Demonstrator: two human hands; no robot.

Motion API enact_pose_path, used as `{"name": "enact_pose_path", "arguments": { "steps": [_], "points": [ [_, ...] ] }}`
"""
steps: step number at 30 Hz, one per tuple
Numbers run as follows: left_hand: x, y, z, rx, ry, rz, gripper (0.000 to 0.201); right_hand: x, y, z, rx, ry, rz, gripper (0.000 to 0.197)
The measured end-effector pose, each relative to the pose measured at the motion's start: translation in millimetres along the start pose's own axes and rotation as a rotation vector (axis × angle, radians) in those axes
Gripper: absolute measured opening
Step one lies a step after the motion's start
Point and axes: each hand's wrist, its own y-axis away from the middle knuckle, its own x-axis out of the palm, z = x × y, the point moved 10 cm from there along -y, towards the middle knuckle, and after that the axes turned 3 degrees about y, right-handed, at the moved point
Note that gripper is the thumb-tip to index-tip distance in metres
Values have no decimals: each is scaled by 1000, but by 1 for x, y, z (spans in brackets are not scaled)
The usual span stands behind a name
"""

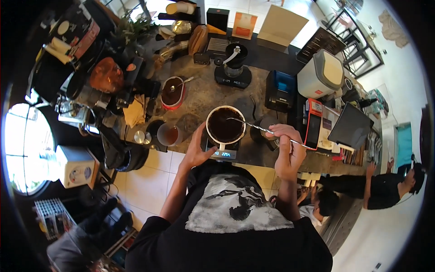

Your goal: Preparing and tasting coffee at a cafe workstation, including pouring water and stirring.

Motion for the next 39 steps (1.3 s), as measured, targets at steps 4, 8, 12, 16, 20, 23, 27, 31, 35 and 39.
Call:
{"name": "enact_pose_path", "arguments": {
  "steps": [4,8,12,16,20,23,27,31,35,39],
  "points": [
    [3,-1,-4,2,-63,84,92,-2,10,5,21,45,-117,14],
    [7,-5,-2,-5,-59,157,91,2,19,3,97,74,-193,14],
    [8,-7,-2,-32,-68,226,91,2,28,6,145,146,-230,15],
    [3,-8,7,-7,-66,244,89,3,34,10,104,184,-240,18],
    [0,-10,17,29,-58,225,86,5,43,6,151,165,-289,21],
    [-1,-8,26,13,-31,239,85,7,46,4,186,175,-304,21],
    [-1,-10,36,-7,-25,268,86,14,51,4,192,167,-279,21],
    [2,-7,50,-17,-27,299,89,15,50,9,169,139,-333,21],
    [3,-7,58,-25,10,327,90,18,48,11,191,221,-310,21],
    [6,-5,75,-25,32,336,89,19,53,5,220,269,-228,22]
  ]
}}
